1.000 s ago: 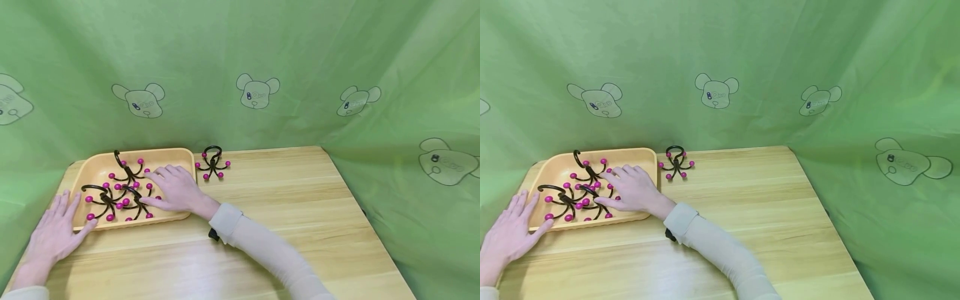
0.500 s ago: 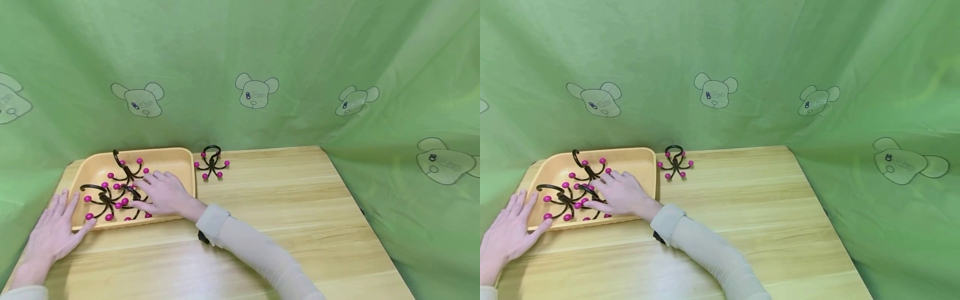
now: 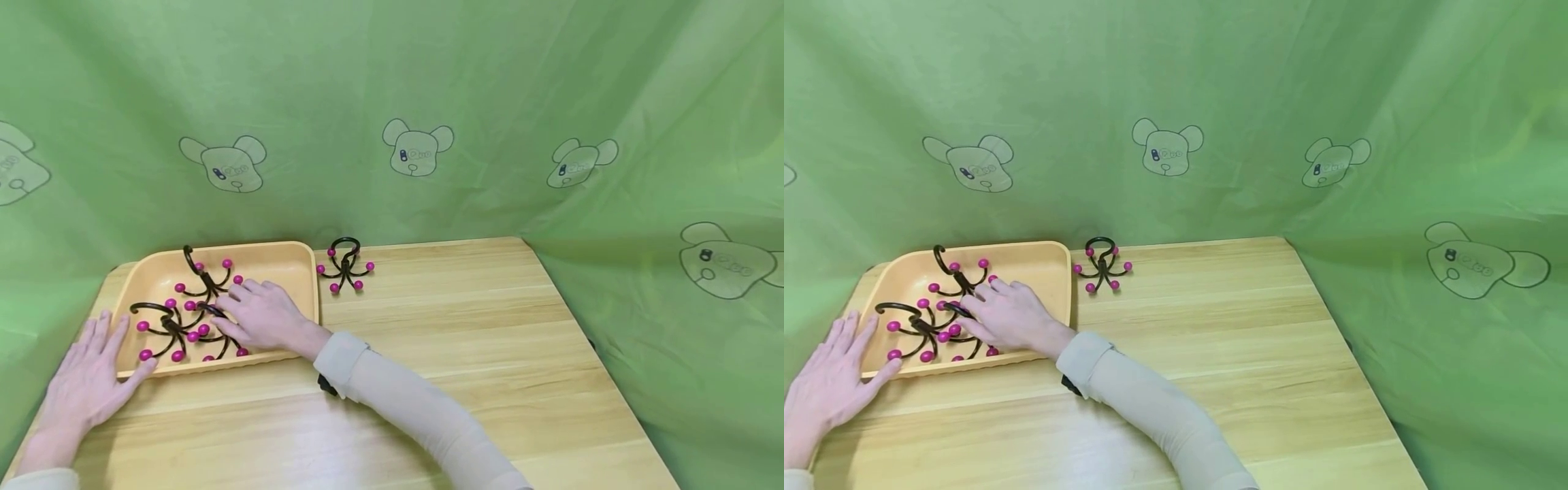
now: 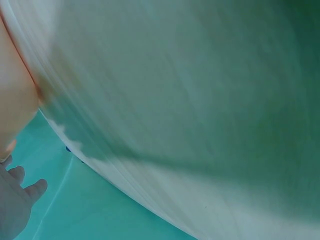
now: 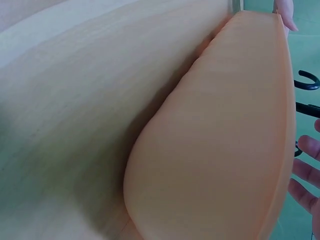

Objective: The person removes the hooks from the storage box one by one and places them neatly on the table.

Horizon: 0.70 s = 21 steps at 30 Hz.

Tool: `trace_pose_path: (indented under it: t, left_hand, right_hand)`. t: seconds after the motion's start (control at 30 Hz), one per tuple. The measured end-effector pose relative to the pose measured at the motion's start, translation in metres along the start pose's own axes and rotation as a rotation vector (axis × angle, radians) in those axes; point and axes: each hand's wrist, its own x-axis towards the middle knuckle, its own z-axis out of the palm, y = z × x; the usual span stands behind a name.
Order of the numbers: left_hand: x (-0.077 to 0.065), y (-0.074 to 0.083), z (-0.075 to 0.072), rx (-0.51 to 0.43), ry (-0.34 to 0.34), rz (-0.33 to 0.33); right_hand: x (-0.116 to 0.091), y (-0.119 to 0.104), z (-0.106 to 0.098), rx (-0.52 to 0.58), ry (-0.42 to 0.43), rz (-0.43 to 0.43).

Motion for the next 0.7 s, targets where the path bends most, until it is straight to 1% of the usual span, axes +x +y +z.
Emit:
trace_pose_path:
  t: [0.17,0.23,0.43,0.57,0.7]
  left_hand:
    - [-0.0014,0.0008,-0.0004,-0.006,0.0,-0.009]
    - [-0.0015,0.0008,-0.0003,-0.006,0.0,-0.01]
    - [-0.0009,0.0008,-0.0007,-0.002,-0.01,-0.012]
    - [0.0006,0.0014,-0.0013,0.002,-0.01,-0.01]
    - [0.0006,0.0012,-0.0013,0.006,-0.01,-0.006]
  right_hand:
    - [0.0014,-0.0014,0.0045,-0.007,0.037,-0.012]
    - [0.0018,-0.0015,0.0047,-0.006,0.032,-0.01]
    - [0.003,0.0,0.002,-0.03,-0.024,-0.008]
    - [0.001,0.0014,0.0001,-0.037,-0.018,-0.013]
    - [-0.0026,0.0023,-0.0014,-0.057,0.0,-0.038]
